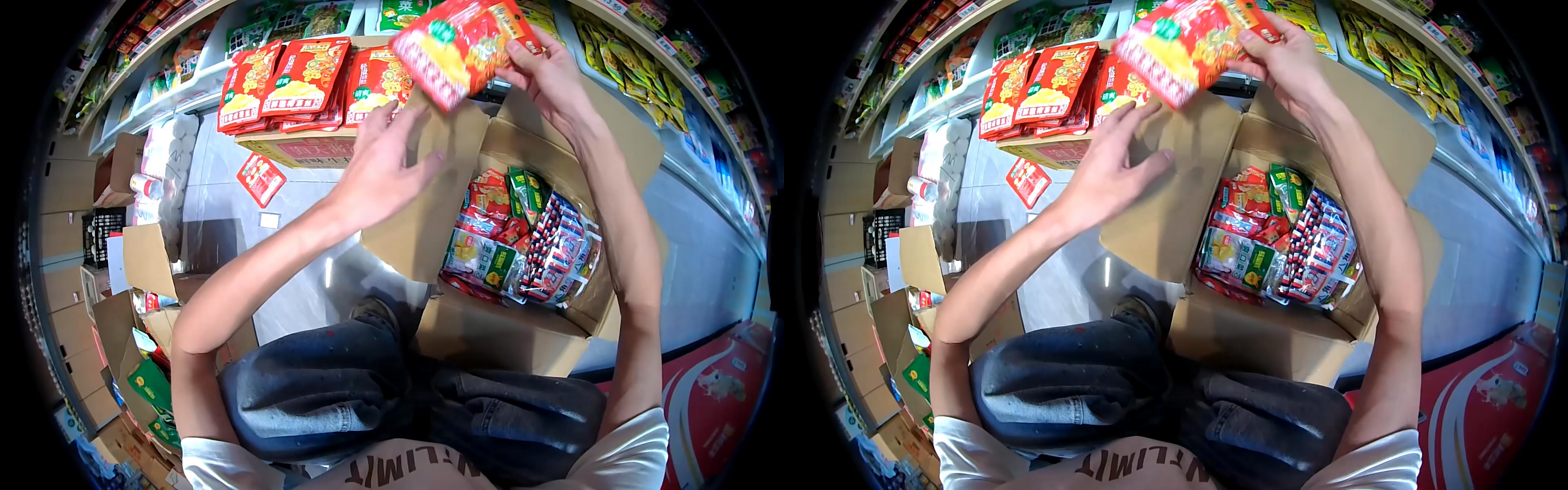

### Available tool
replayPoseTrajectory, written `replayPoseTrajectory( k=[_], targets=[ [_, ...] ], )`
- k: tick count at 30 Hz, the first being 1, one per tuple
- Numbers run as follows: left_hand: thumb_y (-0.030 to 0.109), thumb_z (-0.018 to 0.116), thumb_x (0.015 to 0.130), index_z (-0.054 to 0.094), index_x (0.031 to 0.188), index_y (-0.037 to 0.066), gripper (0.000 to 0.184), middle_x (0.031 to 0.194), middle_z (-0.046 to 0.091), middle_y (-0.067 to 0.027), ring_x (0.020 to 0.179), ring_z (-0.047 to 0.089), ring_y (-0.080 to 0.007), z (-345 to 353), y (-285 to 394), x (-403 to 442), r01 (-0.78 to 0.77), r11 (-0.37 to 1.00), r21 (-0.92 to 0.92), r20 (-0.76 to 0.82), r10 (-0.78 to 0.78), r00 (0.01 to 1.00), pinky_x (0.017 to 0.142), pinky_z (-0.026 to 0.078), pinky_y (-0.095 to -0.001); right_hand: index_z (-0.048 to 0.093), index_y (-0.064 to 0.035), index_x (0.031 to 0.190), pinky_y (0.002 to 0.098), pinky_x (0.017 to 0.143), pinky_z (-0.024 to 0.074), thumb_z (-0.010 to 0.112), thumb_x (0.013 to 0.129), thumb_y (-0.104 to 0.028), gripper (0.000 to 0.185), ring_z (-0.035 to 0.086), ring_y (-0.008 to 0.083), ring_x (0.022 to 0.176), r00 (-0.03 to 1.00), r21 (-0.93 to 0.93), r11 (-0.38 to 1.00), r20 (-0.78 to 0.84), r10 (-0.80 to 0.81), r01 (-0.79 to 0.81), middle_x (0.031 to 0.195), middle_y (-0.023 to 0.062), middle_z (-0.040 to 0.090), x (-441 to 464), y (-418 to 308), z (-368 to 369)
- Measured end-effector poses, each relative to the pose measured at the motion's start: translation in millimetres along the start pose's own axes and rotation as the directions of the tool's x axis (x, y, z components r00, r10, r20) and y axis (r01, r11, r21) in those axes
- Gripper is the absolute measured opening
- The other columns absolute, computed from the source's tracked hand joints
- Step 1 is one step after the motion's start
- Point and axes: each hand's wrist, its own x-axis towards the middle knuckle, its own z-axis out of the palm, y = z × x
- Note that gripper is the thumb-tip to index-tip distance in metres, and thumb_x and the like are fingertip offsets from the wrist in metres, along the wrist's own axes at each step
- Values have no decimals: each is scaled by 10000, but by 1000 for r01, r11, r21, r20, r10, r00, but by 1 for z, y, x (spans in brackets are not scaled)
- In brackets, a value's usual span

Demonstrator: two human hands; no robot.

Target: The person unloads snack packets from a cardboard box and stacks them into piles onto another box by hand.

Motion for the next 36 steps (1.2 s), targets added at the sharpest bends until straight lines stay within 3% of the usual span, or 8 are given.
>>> replayPoseTrajectory(
  k=[7, 10, 16, 19, 23, 28, 31, 36],
  targets=[
    [273, 691, 945, 440, 1521, 42, 669, 1577, 253, -426, 1510, 208, -569, 6, 10, 3, 6, 984, 177, 13, -8, 1000, 1236, 254, -581, 479, 40, 1434, 389, 905, 680, 599, 1032, 0, 422, 714, 256, 1043, 1000, 204, 979, 7, 22, -23, 1245, 197, 653, 64, 53, 25],
    [243, 708, 933, 438, 1519, 44, 675, 1575, 236, -424, 1503, 222, -568, 5, 8, 9, -43, 975, 220, -22, 49, 999, 1231, 267, -579, 436, 59, 1484, 353, 883, 679, 620, 1028, -18, 498, 723, 259, 1046, 997, 85, 994, 37, 61, -64, 1272, 203, 650, 69, 51, 48],
    [196, 731, 915, 452, 1510, 44, 675, 1551, 235, -422, 1480, 245, -585, 2, 6, 2, 10, 1000, 12, 52, -11, 999, 1213, 299, -582, 436, 133, 1462, 312, 827, 681, 675, 1012, -55, 543, 755, 233, 972, 966, -236, 956, 149, 211, -173, 1165, 209, 711, 81, 57, 56],
    [222, 709, 904, 435, 1478, 20, 668, 1535, 203, -463, 1451, 214, -641, 4, 5, -1, -77, 989, 124, 46, 72, 996, 1189, 294, -647, 470, 86, 1468, 211, 709, 650, 723, 993, -105, 571, 748, 151, 877, 948, -259, 942, 180, 263, -212, 1122, 161, 735, 83, 64, 58],
    [250, 705, 914, 418, 1496, 9, 693, 1529, 214, -494, 1445, 229, -663, 6, 1, 8, -113, 967, 229, 8, 114, 993, 1194, 276, -658, 572, 89, 1325, 212, 693, 637, 730, 983, -98, 421, 741, 130, 867, 943, -314, 930, 207, 261, -189, 1016, 130, 747, 95, 81, 65],
    [275, 685, 962, 344, 1566, -11, 751, 1528, 254, -504, 1443, 294, -638, 9, -12, 24, -56, 958, 282, -22, 65, 998, 1213, 284, -610, 607, 57, 1036, 229, 594, 596, 797, 945, -194, 328, 711, 122, 674, 971, -427, 902, 184, 151, -59, 884, 125, 729, 92, 85, 84],
    [320, 657, 976, 295, 1584, -18, 784, 1511, 297, -494, 1436, 323, -620, 13, -22, 29, 18, 965, 262, 8, -20, 1000, 1211, 311, -574, 604, 62, 1042, 265, 532, 554, 838, 901, -237, 405, 691, 125, 634, 985, -744, 668, 137, 103, 33, 856, 122, 719, 88, 76, 89],
    [381, 620, 987, 275, 1594, -13, 802, 1494, 369, -443, 1395, 402, -582, 11, -23, 32, 21, 973, 231, -14, -18, 1000, 1190, 348, -556, 637, 25, 1121, 336, 532, 537, 831, 831, -519, 646, 682, 184, 606, 981, -824, 538, 102, -166, 177, 829, 105, 707, 90, 84, 79]
  ],
)
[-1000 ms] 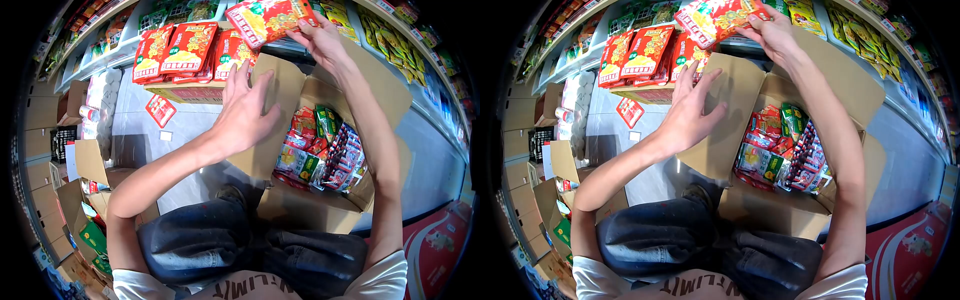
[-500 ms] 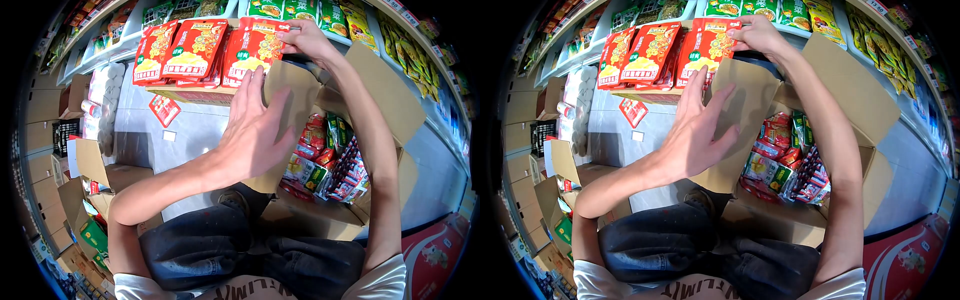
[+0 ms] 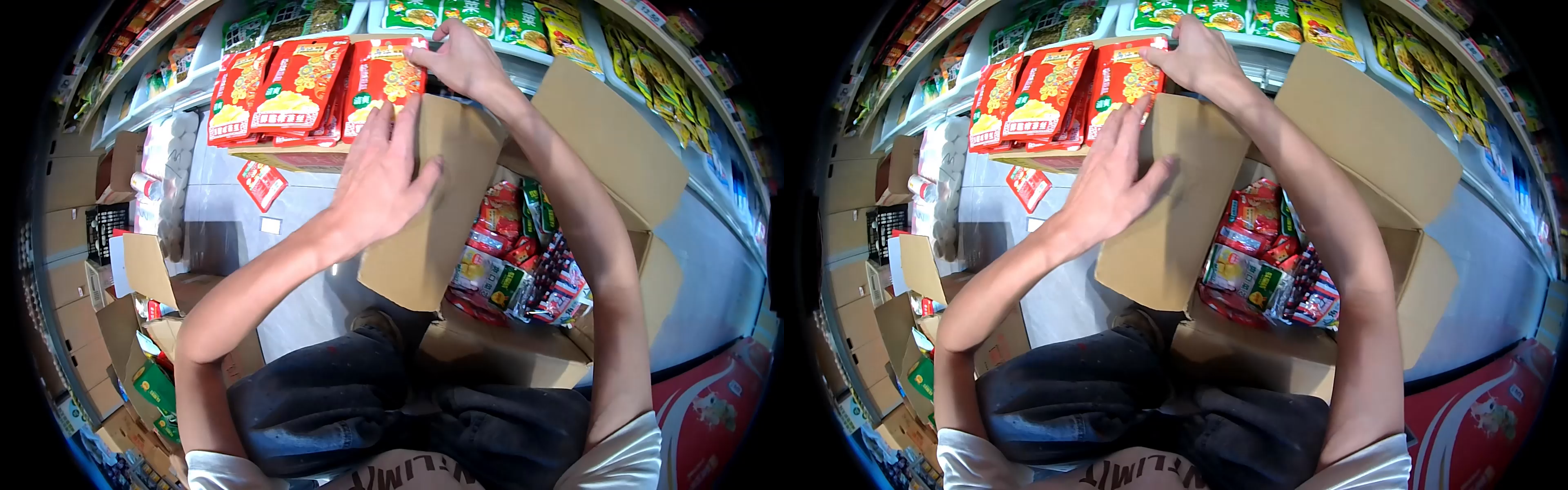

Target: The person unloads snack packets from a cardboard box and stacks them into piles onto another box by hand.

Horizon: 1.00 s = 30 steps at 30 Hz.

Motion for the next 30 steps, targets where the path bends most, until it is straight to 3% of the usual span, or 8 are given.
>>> replayPoseTrajectory(
  k=[3, 4, 6, 13, 15, 17, 20, 30],
  targets=[
    [309, 649, 974, 300, 1587, -4, 772, 1530, 340, -421, 1425, 375, -566, -1, 7, -5, -90, 992, 92, -95, 99, 991, 1194, 351, -545, 671, -16, 1111, 307, 553, 540, 752, 914, -475, 506, 694, 159, 647, 976, -41, 988, -149, -156, 152, 842, 75, 716, -15, 6, -29],
    [255, 651, 972, 313, 1589, 13, 744, 1550, 325, -400, 1440, 358, -559, -3, 14, -7, -119, 987, 111, -110, 132, 985, 1197, 347, -540, 681, 27, 927, 416, 691, 548, 629, 1000, -332, 369, 701, 289, 715, 982, 149, 980, -154, -105, 129, 762, 158, 704, -37, -19, -56],
    [194, 654, 962, 366, 1565, 40, 686, 1555, 346, -354, 1429, 380, -542, -4, 34, -13, -207, 975, 85, -110, 215, 970, 1181, 373, -531, 673, 13, 1073, 324, 561, 538, 648, 1010, -301, 321, 666, 198, 594, 996, 136, 990, 84, 28, -39, 815, 118, 715, -45, -14, -84],
    [93, 671, 894, 622, 1278, 26, 393, 1329, 598, -206, 1297, 567, -404, 53, 58, -48, -581, 782, -228, 418, 617, 667, 1070, 499, -479, 722, -34, 1045, 276, 611, 590, 597, 1002, -298, 295, 727, 133, 715, 457, -36, 961, 874, 163, -274, 923, 62, 770, -130, 64, -104],
    [101, 686, 875, 637, 1207, 24, 344, 1288, 628, -181, 1266, 594, -377, 69, 58, -64, -684, 679, -267, 440, 717, 541, 1055, 515, -469, 726, -21, 1068, 361, 693, 620, 617, 979, -284, 299, 758, 237, 770, 342, -289, 957, 898, 278, -20, 949, 123, 774, -160, 100, -69],
    [110, 695, 864, 645, 1161, 23, 313, 1267, 643, -165, 1245, 612, -358, 72, 62, -75, -708, 642, -295, 478, 741, 472, 1041, 528, -459, 719, 12, 1066, 451, 832, 621, 662, 959, -298, 333, 765, 298, 935, 506, -396, 855, 841, 191, 335, 1027, 222, 749, -204, 142, -28],
    [115, 694, 858, 649, 1134, 19, 296, 1259, 646, -158, 1220, 626, -346, 64, 68, -81, -675, 680, -288, 543, 696, 469, 1009, 546, -447, 676, -24, 1108, 496, 899, 587, 719, 932, -402, 420, 717, 412, 1013, 697, -386, 905, 699, 160, 179, 1119, 252, 719, -255, 151, -7],
    [62, 642, 850, 673, 1102, -15, 265, 1112, 686, -180, 1036, 672, -368, 38, 68, -122, -555, 754, -351, 498, 652, 571, 886, 570, -461, 712, -71, 1203, 462, 936, 592, 722, 946, -357, 385, 704, 350, 1165, 646, -585, 805, 653, 395, 100, 1251, 189, 711, -271, 108, 16]
  ],
)
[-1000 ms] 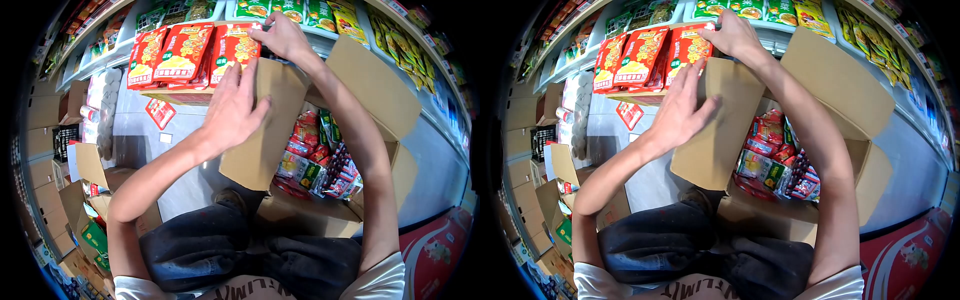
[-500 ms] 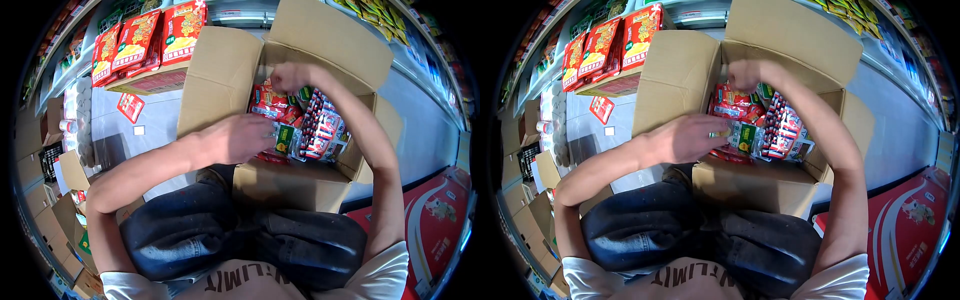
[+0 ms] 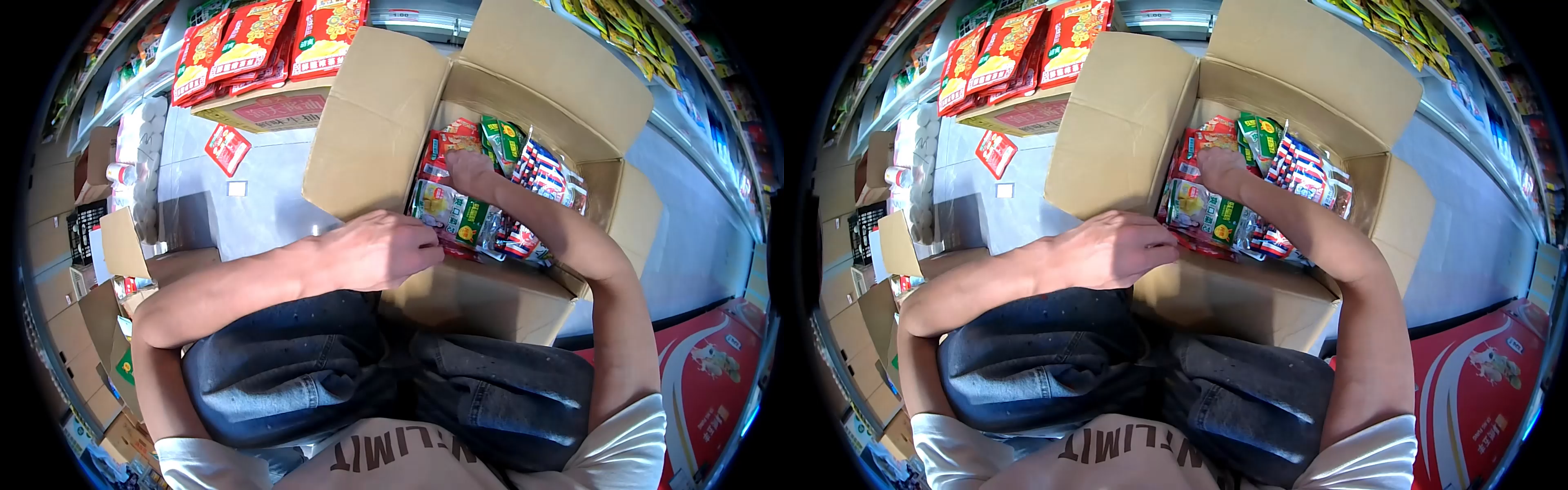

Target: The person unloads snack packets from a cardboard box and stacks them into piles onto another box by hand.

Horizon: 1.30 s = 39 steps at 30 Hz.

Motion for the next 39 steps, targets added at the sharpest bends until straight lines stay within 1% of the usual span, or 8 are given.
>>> replayPoseTrajectory(
  k=[11, 16, 23, 24, 27, 32, 35, 39],
  targets=[
    [9, 656, 835, 679, 1148, -15, 315, 1158, 686, -204, 1010, 685, -395, -1, 11, 0, 19, 1000, -24, -69, -21, 997, 882, 582, -482, 735, -71, 1030, 480, 879, 567, 723, 935, -334, 280, 708, 389, 992, 968, 141, 961, -121, -220, 236, 1007, 140, 753, 9, 39, 14],
    [107, 703, 919, 461, 1497, 29, 632, 1478, 493, -276, 1212, 619, -442, -2, 10, 9, 310, 927, -211, -198, -351, 915, 1033, 531, -460, 748, -44, 925, 350, 713, 566, 709, 941, -241, 201, 700, 183, 802, 976, 468, 864, 15, -216, 184, 849, 72, 730, -45, 46, -95],
    [227, 784, 923, 212, 1605, -49, 931, 1565, 382, -295, 1419, 485, -384, -34, -2, 47, 249, 901, -356, -466, -403, 788, 1181, 413, -421, 684, 37, 1059, 318, 858, 654, 649, 1034, -204, 244, 758, 189, 910, 965, 991, 13, -123, -231, 130, 1034, 126, 744, -140, 34, -203],
    [117, 722, 972, 351, 1545, -38, 700, 1456, 537, -210, 1311, 580, -281, -31, -9, 58, -42, 657, -752, -457, -475, 752, 1121, 479, -397, 672, 40, 1069, 326, 881, 653, 648, 1038, -209, 252, 769, 218, 959, 952, 988, -38, -151, -265, 147, 1069, 135, 740, -147, 25, -208],
    [23, 640, 1012, 481, 1440, -25, 459, 1313, 656, -101, 1216, 633, -177, -39, -31, 54, -146, 179, -973, -223, -556, 801, 1057, 532, -350, 655, 42, 1104, 317, 856, 655, 613, 1066, -237, 284, 775, 257, 992, 885, 936, -199, -342, -317, 291, 1079, 156, 735, -146, 13, -210],
    [53, 637, 1037, 547, 1377, -4, 356, 1310, 692, -94, 1168, 665, -142, -49, -35, 46, -173, 194, -966, -256, -593, 763, 1016, 560, -331, 652, 9, 1069, 265, 673, 624, 618, 1065, -216, 228, 723, 122, 752, 851, 850, -86, -524, -45, 519, 955, 105, 727, -135, 32, -224],
    [65, 644, 1038, 553, 1367, -11, 350, 1309, 695, -100, 1146, 680, -149, -52, -38, 39, -208, 207, -956, -292, -609, 738, 1012, 564, -334, 660, -7, 1066, 224, 579, 551, 650, 1051, -244, 238, 656, 80, 651, 801, 793, 287, -587, 121, 538, 868, 71, 712, -127, 26, -227],
    [73, 654, 1033, 548, 1367, -18, 362, 1300, 693, -105, 1124, 695, -168, -60, -47, 32, -225, 212, -951, -308, -620, 722, 1009, 584, -354, 666, -9, 1172, 217, 473, 475, 645, 1054, -259, 277, 567, 54, 512, 912, 864, 292, -389, -129, 410, 703, 12, 667, -102, 13, -214]
  ],
)
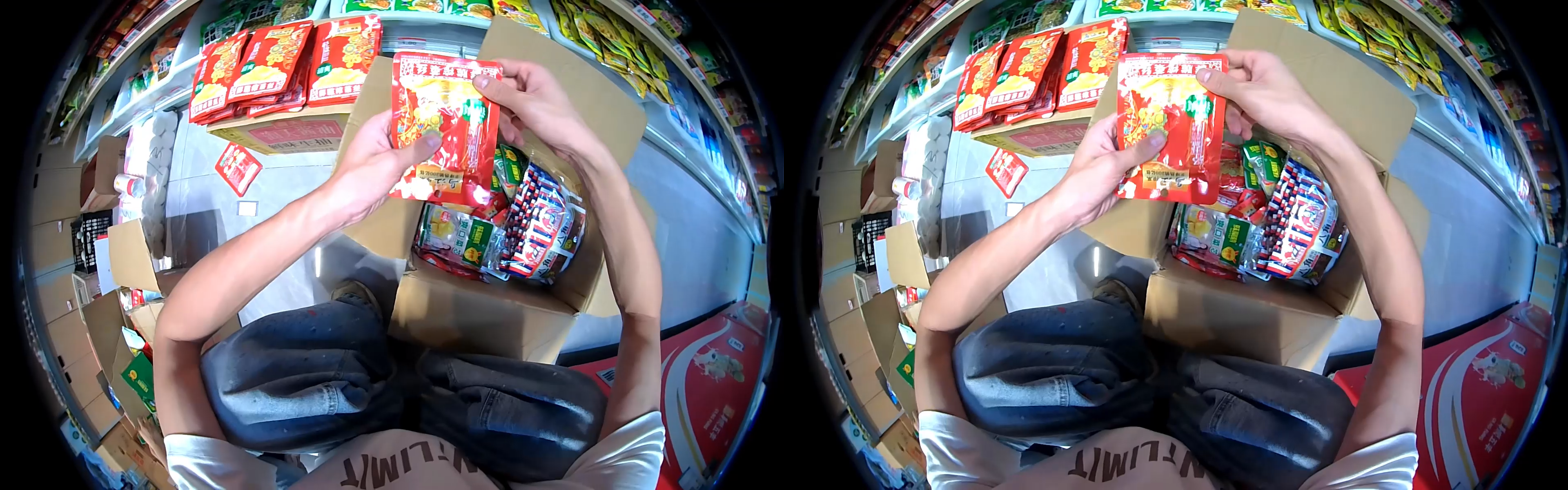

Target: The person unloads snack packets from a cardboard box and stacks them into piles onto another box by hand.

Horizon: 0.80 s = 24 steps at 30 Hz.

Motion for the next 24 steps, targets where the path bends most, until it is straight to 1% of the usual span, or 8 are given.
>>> replayPoseTrajectory(
  k=[5, 8, 11, 13, 16, 19, 22, 24],
  targets=[
    [61, 643, 1032, 559, 1319, -27, 311, 1262, 694, -170, 1087, 733, -234, -9, 20, -5, 6, 991, -134, -69, -15, 997, 953, 648, -388, 657, -14, 1225, 203, 457, 476, 611, 1062, -182, 237, 591, 51, 519, 991, 138, 985, -98, -88, 102, 734, 20, 682, 58, 8, -8],
    [51, 637, 1030, 590, 1271, -31, 259, 1214, 706, -190, 1095, 732, -260, -14, 25, -13, 111, 977, -182, -56, -123, 991, 970, 644, -394, 631, -29, 1245, 185, 467, 467, 601, 1076, -205, 245, 591, 39, 548, 942, 302, 940, -332, -53, 159, 808, 14, 695, 118, 19, -27],
    [35, 592, 1040, 617, 1231, -39, 206, 1217, 701, -224, 1115, 726, -279, -19, 20, -21, 97, 995, -35, -9, -97, 995, 987, 624, -398, 652, -25, 1251, 240, 492, 524, 603, 1049, -161, 248, 645, 109, 558, 920, 216, 950, -367, -134, 225, 823, 68, 715, 152, -5, -2],
    [37, 565, 1047, 603, 1250, -42, 221, 1214, 703, -218, 1128, 718, -284, -22, 22, -25, 59, 992, 112, -17, -58, 998, 996, 612, -404, 642, -23, 1281, 233, 489, 525, 577, 1057, -112, 250, 651, 96, 568, 931, 251, 940, -337, -140, 232, 822, 51, 713, 171, -4, 9],
    [102, 608, 1047, 581, 1276, -43, 273, 1191, 711, -181, 1134, 710, -270, -30, 35, -24, 30, 999, 31, -153, -25, 988, 1002, 609, -407, 608, -5, 1226, 180, 492, 522, 575, 1083, -162, 214, 633, 52, 590, 943, 245, 956, -322, -78, 162, 853, 44, 708, 185, -1, 21],
    [166, 658, 1034, 575, 1305, -17, 338, 1195, 714, -144, 1114, 710, -248, -41, 54, -18, 10, 978, -209, -367, -88, 926, 987, 601, -387, 544, 19, 1240, 172, 571, 602, 546, 1086, -125, 211, 713, 89, 677, 984, 557, 815, -159, -84, 159, 933, 104, 736, 166, -4, 42],
    [208, 699, 1019, 594, 1302, 10, 361, 1177, 717, -98, 1064, 713, -224, -51, 71, -5, -212, 976, 46, -454, 210, 866, 955, 591, -358, 566, 12, 1256, 259, 605, 627, 589, 1049, -93, 233, 745, 170, 731, 990, 730, 682, 55, -128, 47, 1029, 114, 737, 134, -4, 65],
    [256, 747, 989, 645, 1259, 38, 362, 1125, 730, -60, 1012, 712, -162, -81, 81, 5, -261, 949, 175, -506, 314, 804, 863, 587, -328, 630, -28, 1218, 255, 626, 622, 669, 1017, -159, 243, 751, 157, 786, 977, 541, 841, 183, -106, -10, 1048, 97, 748, 121, 2, 65]
  ],
)
